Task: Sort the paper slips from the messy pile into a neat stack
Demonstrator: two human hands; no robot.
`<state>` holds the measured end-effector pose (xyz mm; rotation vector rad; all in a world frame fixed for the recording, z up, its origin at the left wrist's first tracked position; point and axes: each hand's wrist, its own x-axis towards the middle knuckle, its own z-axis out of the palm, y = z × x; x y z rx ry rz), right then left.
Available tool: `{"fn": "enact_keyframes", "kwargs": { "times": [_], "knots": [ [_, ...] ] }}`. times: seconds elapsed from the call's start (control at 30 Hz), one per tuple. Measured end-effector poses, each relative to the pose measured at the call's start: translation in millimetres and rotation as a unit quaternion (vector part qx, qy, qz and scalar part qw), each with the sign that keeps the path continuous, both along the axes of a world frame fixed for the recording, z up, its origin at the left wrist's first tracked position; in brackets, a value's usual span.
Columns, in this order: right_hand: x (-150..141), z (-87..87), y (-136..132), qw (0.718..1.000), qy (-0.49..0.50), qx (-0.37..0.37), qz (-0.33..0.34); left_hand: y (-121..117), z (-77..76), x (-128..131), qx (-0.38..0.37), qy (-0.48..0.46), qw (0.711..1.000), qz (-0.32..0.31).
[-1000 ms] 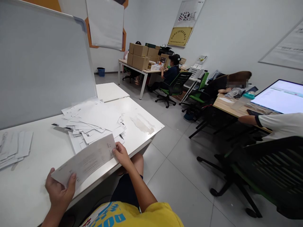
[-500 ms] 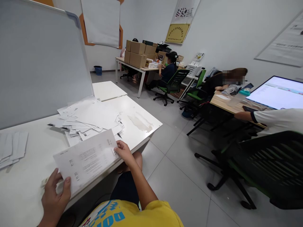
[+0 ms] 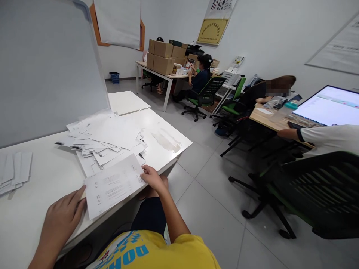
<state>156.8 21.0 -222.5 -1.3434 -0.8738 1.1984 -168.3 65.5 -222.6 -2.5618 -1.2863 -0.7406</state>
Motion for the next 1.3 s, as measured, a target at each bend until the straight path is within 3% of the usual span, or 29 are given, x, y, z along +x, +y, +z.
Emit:
{"fn": "enact_keyframes", "kwargs": {
  "times": [0.23, 0.6, 0.87, 1.13, 1.3],
  "knots": [
    [3.7, 13.0, -10.4, 0.999, -0.026, -0.038, 0.011, -8.7, 9.8, 12.8, -0.055, 0.024, 0.992, 0.111],
    [1.8, 10.6, -16.6, 0.998, -0.017, -0.046, 0.028, -11.3, 4.9, 22.9, -0.044, 0.004, 0.987, 0.154],
    [4.4, 4.2, -23.8, 0.997, 0.009, -0.070, 0.031, -17.6, -1.8, 20.5, -0.047, -0.068, 0.989, 0.125],
    [15.0, 12.4, -26.2, 0.997, 0.001, -0.071, 0.004, -14.1, -6.5, 19.0, -0.045, -0.092, 0.989, 0.104],
    [17.5, 13.4, -24.7, 0.997, -0.004, -0.071, 0.022, -15.5, -6.4, 18.8, -0.031, -0.098, 0.990, 0.100]
  ]
}}
